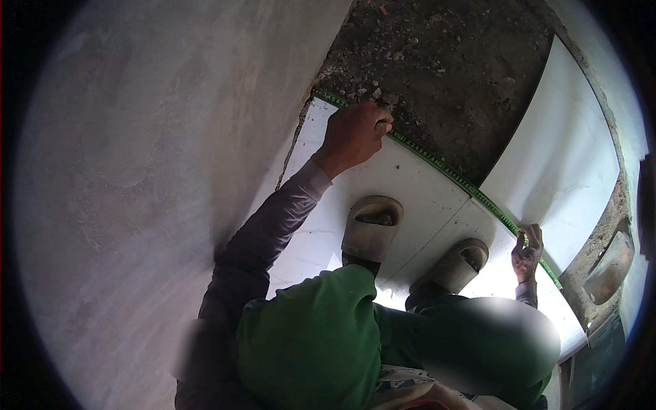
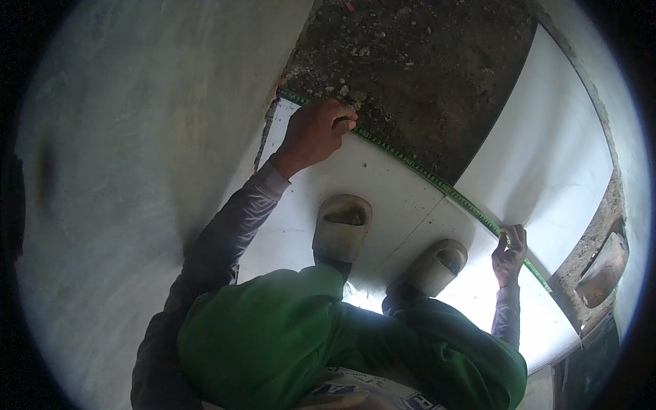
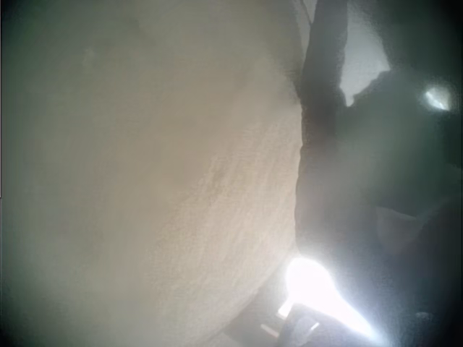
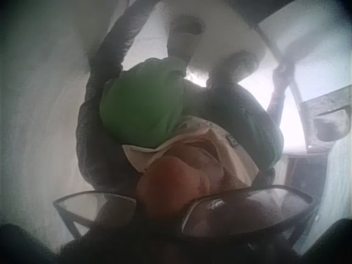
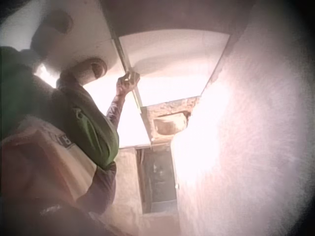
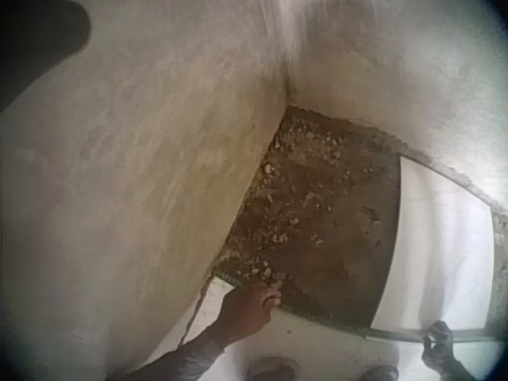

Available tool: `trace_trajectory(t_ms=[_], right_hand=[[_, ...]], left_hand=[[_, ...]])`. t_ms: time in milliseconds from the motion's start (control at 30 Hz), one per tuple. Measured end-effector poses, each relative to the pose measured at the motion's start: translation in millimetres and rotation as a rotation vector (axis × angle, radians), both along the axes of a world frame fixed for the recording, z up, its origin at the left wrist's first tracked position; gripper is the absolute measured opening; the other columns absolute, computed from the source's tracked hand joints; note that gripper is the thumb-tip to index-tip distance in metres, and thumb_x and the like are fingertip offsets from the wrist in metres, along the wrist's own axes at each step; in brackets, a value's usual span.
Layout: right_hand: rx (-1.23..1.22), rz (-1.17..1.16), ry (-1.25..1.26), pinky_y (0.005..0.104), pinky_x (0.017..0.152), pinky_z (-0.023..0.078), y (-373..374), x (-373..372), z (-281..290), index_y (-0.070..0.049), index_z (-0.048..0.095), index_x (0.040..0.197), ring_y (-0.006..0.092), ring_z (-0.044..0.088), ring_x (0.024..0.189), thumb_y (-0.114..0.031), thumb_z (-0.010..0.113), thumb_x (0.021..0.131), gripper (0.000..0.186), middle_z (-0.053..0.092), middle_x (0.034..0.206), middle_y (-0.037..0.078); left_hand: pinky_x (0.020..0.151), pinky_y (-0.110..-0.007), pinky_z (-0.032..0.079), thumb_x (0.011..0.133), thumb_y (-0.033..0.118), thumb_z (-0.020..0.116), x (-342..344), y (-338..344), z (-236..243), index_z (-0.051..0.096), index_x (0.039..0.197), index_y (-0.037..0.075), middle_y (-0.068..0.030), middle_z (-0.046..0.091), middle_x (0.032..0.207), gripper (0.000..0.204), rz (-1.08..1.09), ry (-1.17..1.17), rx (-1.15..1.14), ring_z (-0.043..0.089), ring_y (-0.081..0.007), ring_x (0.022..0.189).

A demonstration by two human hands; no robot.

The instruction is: The person measures a floor section with a measuring tape and then marks a tile with a pencil using a spirit level and the measuring tape.

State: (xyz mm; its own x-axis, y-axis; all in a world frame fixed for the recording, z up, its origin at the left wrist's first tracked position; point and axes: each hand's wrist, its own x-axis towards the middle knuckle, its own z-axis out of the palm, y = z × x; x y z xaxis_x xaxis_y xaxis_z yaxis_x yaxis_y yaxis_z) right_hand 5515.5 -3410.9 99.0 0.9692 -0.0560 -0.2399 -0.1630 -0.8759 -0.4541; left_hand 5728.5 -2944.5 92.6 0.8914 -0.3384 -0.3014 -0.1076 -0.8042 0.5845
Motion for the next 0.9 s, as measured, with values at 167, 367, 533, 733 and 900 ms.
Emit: trace_trajectory(t_ms=[167,367,533,733,900], right_hand=[[0.0,-0.007,-0.021,0.0411,0.08,0.05,0,-2,-3,-0.003,0.063,0.096,0.0326,0.062,0.094,0.014,0.061,0.08,0.024,0.063,0.097,0.012],[0.002,-0.019,-0.042,0.0416,0.081,0.051,4,1,0,-0.003,0.064,0.097,0.033,0.062,0.096,0.014,0.061,0.08,0.025,0.064,0.099,0.012],[0.014,-0.029,-0.037,0.0421,0.082,0.051,0,-2,-1,-0.004,0.064,0.098,0.0335,0.062,0.097,0.014,0.061,0.08,0.025,0.064,0.101,0.012],[0.029,-0.045,-0.045,0.0433,0.08,0.051,6,-3,-6,-0.004,0.063,0.094,0.0348,0.061,0.094,0.011,0.06,0.083,0.02,0.062,0.095,0.012],[-0.013,-0.064,-0.018,0.0453,0.082,0.05,5,-5,-5,-0.004,0.062,0.095,0.0365,0.06,0.095,0.008,0.059,0.085,0.016,0.061,0.097,0.013]], left_hand=[[0.082,-0.044,0.055,0.092,0.019,0.074,1,-1,-2,0.076,0.103,0.01,-0.0106,0.072,0.098,0.014,-0.021,0.0,0.0,0.07,-0.0312,0.094],[0.081,-0.044,0.054,0.092,0.019,0.075,1,1,0,0.076,0.103,0.01,-0.0102,0.072,0.097,0.014,-0.02,-0.011,0.005,0.07,-0.0316,0.091],[0.081,-0.044,0.054,0.093,0.02,0.074,4,-2,-2,0.076,0.103,0.01,-0.0107,0.072,0.096,0.015,-0.023,0.007,-0.004,0.07,-0.0318,0.092],[0.08,-0.044,0.053,0.094,0.02,0.07,-5,9,-12,0.076,0.103,0.009,-0.013,0.071,0.096,0.016,-0.019,-0.006,0.006,0.069,-0.0331,0.09],[0.08,-0.043,0.053,0.094,0.019,0.071,-13,6,-28,0.076,0.104,0.01,-0.0121,0.072,0.098,0.014,-0.03,0.083,-0.007,0.069,-0.0324,0.09]])
